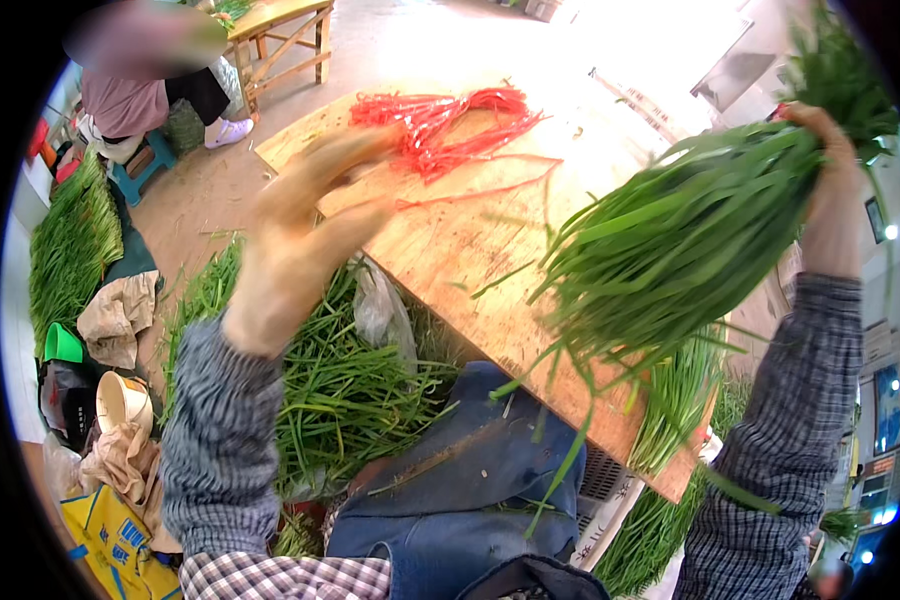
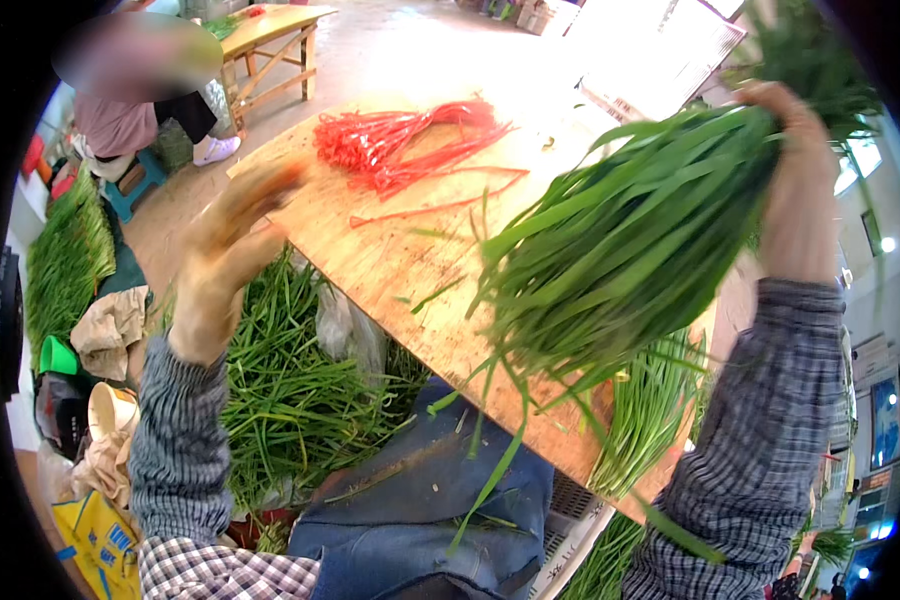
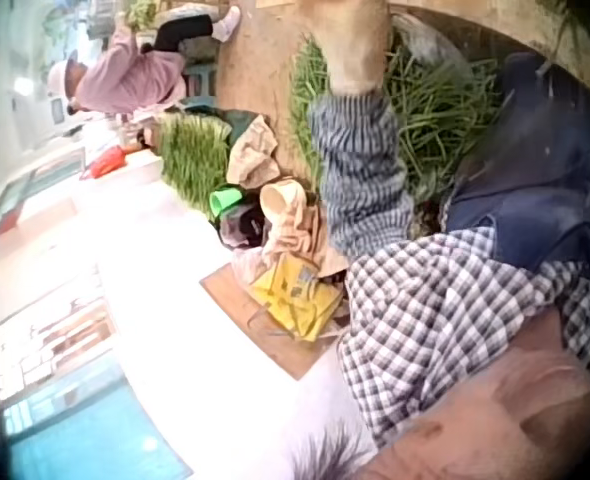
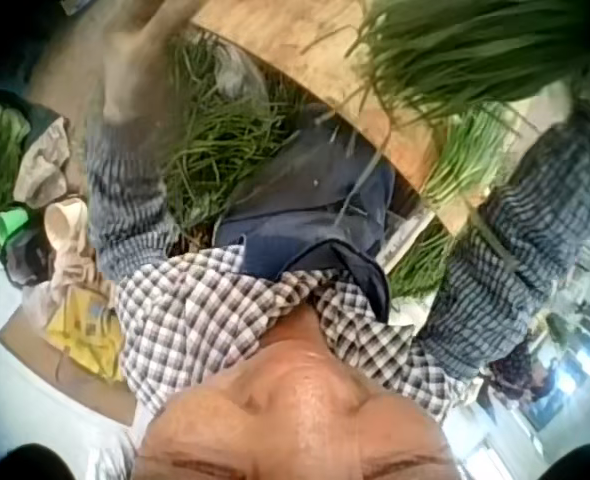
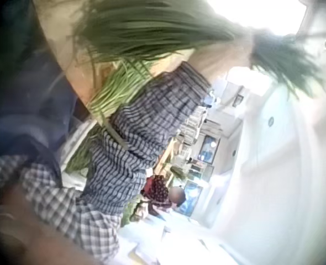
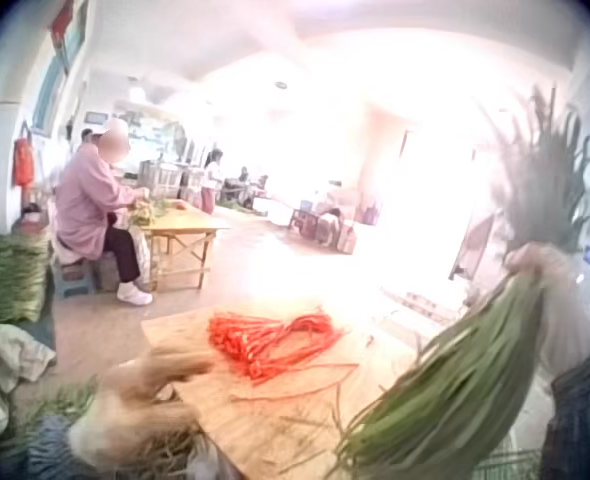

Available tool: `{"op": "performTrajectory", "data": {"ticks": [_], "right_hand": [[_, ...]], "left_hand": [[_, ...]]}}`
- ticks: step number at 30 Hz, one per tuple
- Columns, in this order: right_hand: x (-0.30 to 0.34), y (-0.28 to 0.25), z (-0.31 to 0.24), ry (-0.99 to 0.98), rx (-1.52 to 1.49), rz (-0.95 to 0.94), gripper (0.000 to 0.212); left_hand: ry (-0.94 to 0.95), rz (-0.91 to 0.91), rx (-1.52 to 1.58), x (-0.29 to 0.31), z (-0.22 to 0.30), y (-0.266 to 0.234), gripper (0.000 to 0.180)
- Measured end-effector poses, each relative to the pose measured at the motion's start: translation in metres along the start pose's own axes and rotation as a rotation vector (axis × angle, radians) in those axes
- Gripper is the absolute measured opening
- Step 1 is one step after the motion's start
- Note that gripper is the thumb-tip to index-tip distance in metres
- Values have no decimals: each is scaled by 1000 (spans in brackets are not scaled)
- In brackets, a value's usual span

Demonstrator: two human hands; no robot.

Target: The person sorts and cleans bunches of chives by hand, removing damaged leaves and dirt from the stalks before placing them into a white crate.

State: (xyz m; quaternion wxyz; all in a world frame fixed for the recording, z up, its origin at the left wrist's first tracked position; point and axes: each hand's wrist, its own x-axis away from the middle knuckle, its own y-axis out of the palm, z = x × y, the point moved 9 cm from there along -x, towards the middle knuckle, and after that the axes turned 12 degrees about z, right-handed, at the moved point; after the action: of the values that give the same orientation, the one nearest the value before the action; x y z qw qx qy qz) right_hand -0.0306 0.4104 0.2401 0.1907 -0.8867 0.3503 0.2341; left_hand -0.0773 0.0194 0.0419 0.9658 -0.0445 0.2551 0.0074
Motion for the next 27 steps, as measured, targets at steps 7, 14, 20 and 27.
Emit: {"op": "performTrajectory", "data": {"ticks": [7, 14, 20, 27], "right_hand": [[30, 38, 24, -347, 374, 379, 32], [12, 6, 63, -167, 432, 505, 34], [-23, -2, 55, 148, 210, 317, 21], [-36, -6, 89, -16, 213, 100, 23]], "left_hand": [[-32, -210, -109, 84, -49, 28, 33], [131, -555, -898, 177, -130, 37, 61], [0, -499, -1227, 175, -241, -24, 53], [-128, -551, -1551, 131, -313, -51, 53]]}}
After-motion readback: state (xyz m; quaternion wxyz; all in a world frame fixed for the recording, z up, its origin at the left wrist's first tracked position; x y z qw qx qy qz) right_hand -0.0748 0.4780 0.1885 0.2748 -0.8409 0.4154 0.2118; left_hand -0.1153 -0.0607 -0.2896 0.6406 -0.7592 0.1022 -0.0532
